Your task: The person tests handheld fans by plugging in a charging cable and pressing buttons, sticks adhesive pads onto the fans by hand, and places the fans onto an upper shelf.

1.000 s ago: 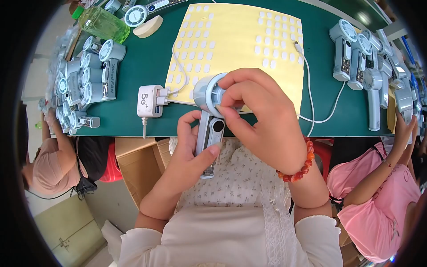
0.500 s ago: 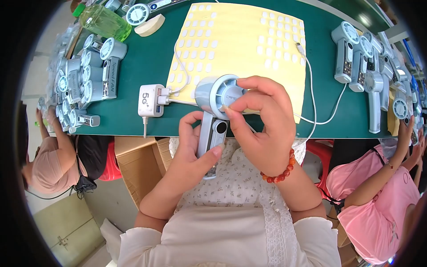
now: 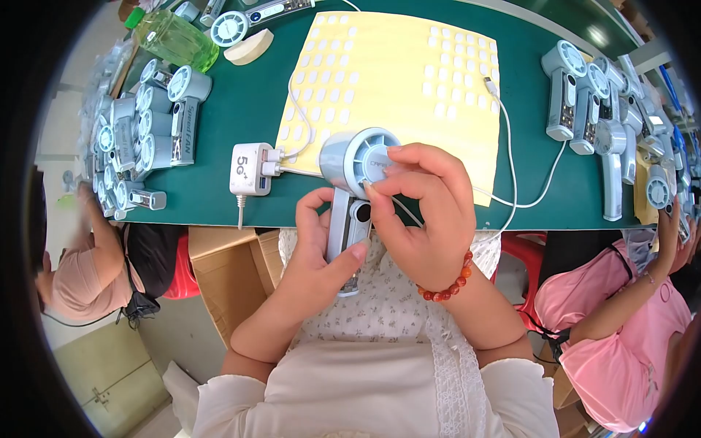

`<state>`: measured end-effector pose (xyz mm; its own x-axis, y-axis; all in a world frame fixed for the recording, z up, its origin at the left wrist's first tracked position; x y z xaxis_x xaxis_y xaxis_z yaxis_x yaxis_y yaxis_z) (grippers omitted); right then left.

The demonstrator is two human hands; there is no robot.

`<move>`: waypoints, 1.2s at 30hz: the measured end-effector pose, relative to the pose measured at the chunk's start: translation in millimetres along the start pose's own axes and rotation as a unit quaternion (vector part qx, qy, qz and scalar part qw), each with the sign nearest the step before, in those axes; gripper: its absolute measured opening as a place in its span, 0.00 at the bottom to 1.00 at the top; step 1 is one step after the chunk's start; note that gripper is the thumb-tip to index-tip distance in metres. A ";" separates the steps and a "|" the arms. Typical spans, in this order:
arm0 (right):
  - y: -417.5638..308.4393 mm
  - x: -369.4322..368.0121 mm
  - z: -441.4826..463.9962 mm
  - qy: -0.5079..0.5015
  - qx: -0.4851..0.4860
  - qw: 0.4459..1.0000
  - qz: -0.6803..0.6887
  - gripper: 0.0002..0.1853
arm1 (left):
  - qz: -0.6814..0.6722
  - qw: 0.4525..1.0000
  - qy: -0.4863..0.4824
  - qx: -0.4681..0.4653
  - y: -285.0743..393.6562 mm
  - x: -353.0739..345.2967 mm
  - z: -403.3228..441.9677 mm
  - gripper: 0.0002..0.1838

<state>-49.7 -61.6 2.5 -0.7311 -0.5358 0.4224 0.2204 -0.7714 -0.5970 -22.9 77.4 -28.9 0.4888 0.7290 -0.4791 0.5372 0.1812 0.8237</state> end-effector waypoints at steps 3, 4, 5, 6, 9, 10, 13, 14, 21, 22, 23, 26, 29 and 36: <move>0.6 -0.4 -0.2 -0.009 0.008 1.000 -0.015 0.11 | 0.001 1.000 0.002 0.002 0.6 -0.2 -0.1 0.31; 0.3 -0.4 -0.4 -0.006 0.006 1.000 -0.016 0.11 | 0.000 1.000 0.002 0.003 0.6 -0.4 -0.2 0.31; -0.2 -0.5 -0.7 -0.004 0.003 1.000 -0.017 0.12 | 0.000 1.000 0.006 0.005 1.0 -0.6 -0.4 0.31; -0.7 -0.4 -1.2 -0.002 0.001 1.000 -0.018 0.12 | -0.001 1.000 0.009 0.007 1.7 -1.1 -0.6 0.31; -3.3 -0.6 -1.1 -0.005 0.003 1.000 -0.028 0.12 | 0.015 1.000 0.010 0.009 -0.9 -0.2 -1.1 0.31; -3.5 -0.8 0.2 -0.033 -0.006 0.999 -0.033 0.12 | 0.026 1.000 0.009 0.005 -1.5 1.5 -0.7 0.31; -10.1 3.3 16.2 -0.101 0.001 0.994 -0.041 0.11 | 0.012 1.000 0.005 -0.021 -1.0 1.1 -0.9 0.31; -10.6 4.6 20.8 -0.133 0.013 0.990 -0.039 0.11 | 0.016 0.999 0.000 -0.034 -2.6 2.1 -0.3 0.31; -16.1 7.9 45.2 -0.291 -0.012 0.957 -0.006 0.15 | 0.102 0.994 -0.017 -0.021 2.2 0.2 -1.8 0.32; -16.4 8.2 46.8 -0.298 -0.020 0.954 -0.008 0.15 | 0.109 0.994 -0.018 -0.022 1.0 0.6 -1.8 0.32; -16.9 8.4 47.3 -0.304 -0.028 0.952 -0.010 0.15 | 0.117 0.993 -0.019 -0.024 -0.4 1.0 -1.6 0.33; -19.0 8.9 45.0 -0.293 -0.033 0.955 -0.029 0.14 | 0.139 0.990 -0.016 -0.021 3.9 -1.9 -0.9 0.33; -17.1 9.5 42.3 -0.280 -0.033 0.959 -0.033 0.14 | 0.134 0.991 -0.012 -0.022 2.2 -2.6 -1.4 0.33; -13.5 14.1 40.0 -0.262 -0.034 0.964 -0.022 0.13 | 0.140 0.989 -0.012 -0.037 1.0 -1.0 -1.7 0.33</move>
<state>-37.2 -72.5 43.8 -0.3075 -0.6165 0.7248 0.1406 -0.7828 -0.6061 -24.0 78.0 -27.1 0.6282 0.7417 -0.2351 0.3267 0.0228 0.9448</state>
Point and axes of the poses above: each hand's wrist, its own z-axis towards the middle knuckle, its own x-axis out of the back of the hand, y = z × x, the point moved 5 cm from there along z, towards the middle knuckle, and after that the axes turned 14 degrees about -z, right-handed, at the moved point
